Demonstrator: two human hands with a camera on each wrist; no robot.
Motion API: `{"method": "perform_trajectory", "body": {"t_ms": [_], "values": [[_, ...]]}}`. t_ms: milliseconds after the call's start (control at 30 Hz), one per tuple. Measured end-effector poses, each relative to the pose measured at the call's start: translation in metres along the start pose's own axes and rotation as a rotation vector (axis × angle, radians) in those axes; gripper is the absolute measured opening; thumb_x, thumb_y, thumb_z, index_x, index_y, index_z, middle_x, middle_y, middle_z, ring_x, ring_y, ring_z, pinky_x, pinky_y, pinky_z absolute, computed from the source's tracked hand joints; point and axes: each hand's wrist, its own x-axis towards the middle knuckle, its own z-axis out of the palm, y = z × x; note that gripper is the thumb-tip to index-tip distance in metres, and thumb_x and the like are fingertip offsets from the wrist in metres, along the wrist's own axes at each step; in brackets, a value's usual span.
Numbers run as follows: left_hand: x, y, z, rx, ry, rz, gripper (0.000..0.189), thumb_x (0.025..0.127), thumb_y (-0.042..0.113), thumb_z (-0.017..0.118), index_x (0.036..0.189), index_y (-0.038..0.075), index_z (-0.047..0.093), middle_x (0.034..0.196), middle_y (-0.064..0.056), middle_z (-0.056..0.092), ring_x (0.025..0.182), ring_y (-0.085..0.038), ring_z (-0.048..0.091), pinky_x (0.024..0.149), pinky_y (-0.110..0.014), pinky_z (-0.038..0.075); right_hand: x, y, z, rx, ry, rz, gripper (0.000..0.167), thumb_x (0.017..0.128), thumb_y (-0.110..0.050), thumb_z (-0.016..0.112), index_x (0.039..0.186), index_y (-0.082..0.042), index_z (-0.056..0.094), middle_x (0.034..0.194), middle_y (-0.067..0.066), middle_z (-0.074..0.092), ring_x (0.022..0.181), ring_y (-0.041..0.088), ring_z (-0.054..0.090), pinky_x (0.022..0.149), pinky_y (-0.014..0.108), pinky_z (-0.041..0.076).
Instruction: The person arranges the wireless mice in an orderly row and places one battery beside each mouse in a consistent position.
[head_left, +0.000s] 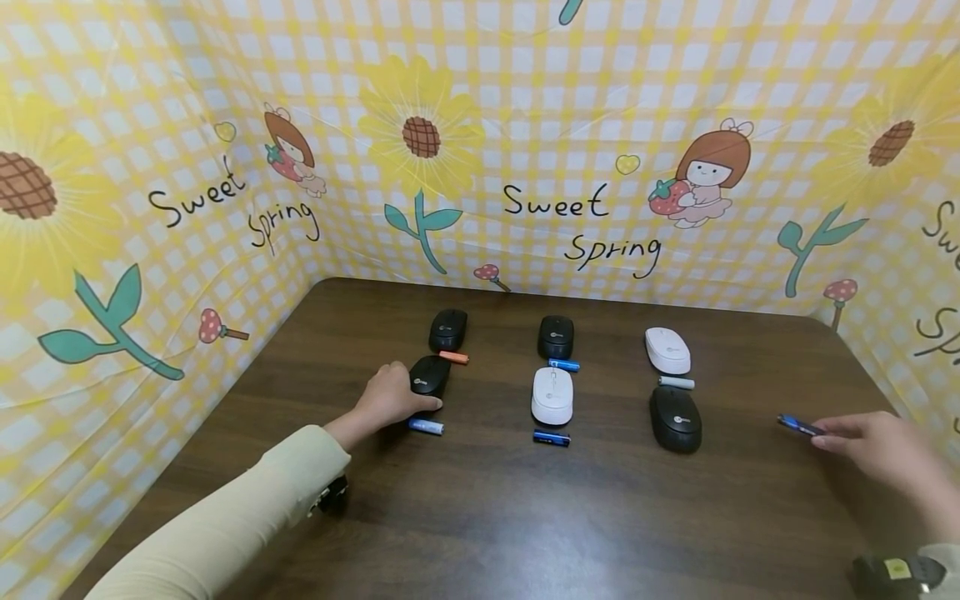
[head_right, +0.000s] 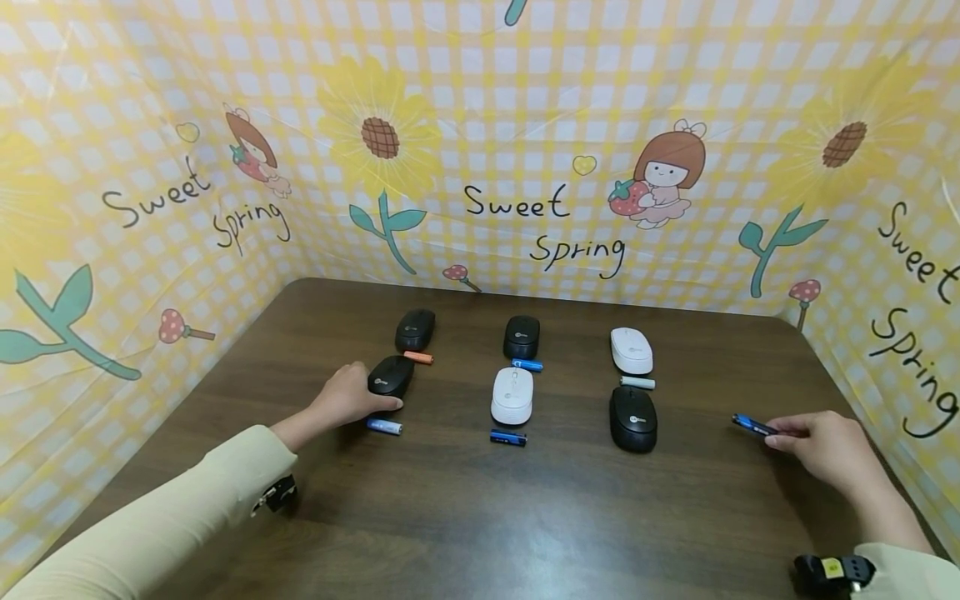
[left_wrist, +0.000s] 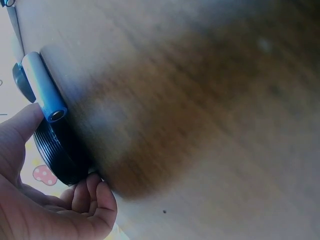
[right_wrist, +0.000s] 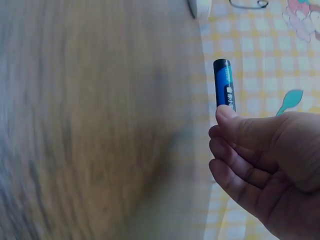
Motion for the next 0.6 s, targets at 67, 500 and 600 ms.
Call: {"method": "perform_trajectory", "body": {"t_ms": [67,500,600], "values": [[0.000,0.000,0.000,-0.001,-0.002,-0.003,0.075,0.074,0.045,0.081,0.114,-0.012,0.052,0.099,-0.020,0.054,0.087,-0.030,0.054,0.078,-0.046,0.048,-0.001,-0.006,0.000,0.005,0.008,-0.013,0.041,0.092,-0.032,0.068,0.107,0.006,0.068,0.100,0.029,0.066,0.098,0.059,0.053,0.072,0.065,0.041],[-0.002,0.003,-0.001,-0.004,-0.004,-0.005,0.074,0.074,0.044,0.081,0.113,-0.012,0.052,0.099,-0.020,0.054,0.086,-0.030,0.055,0.076,-0.045,0.048,-0.005,-0.049,-0.001,0.119,0.015,-0.043,0.035,0.090,-0.026,0.071,0.107,0.005,0.070,0.095,0.021,0.070,0.097,0.054,0.058,0.070,0.060,0.046],[-0.002,0.003,-0.001,-0.004,-0.003,-0.006,0.074,0.074,0.044,0.081,0.113,-0.012,0.052,0.099,-0.021,0.054,0.086,-0.030,0.055,0.076,-0.046,0.048,-0.005,-0.057,0.001,0.137,0.007,-0.044,0.035,0.090,-0.026,0.071,0.107,0.004,0.070,0.095,0.019,0.071,0.096,0.052,0.059,0.071,0.059,0.047]]}}
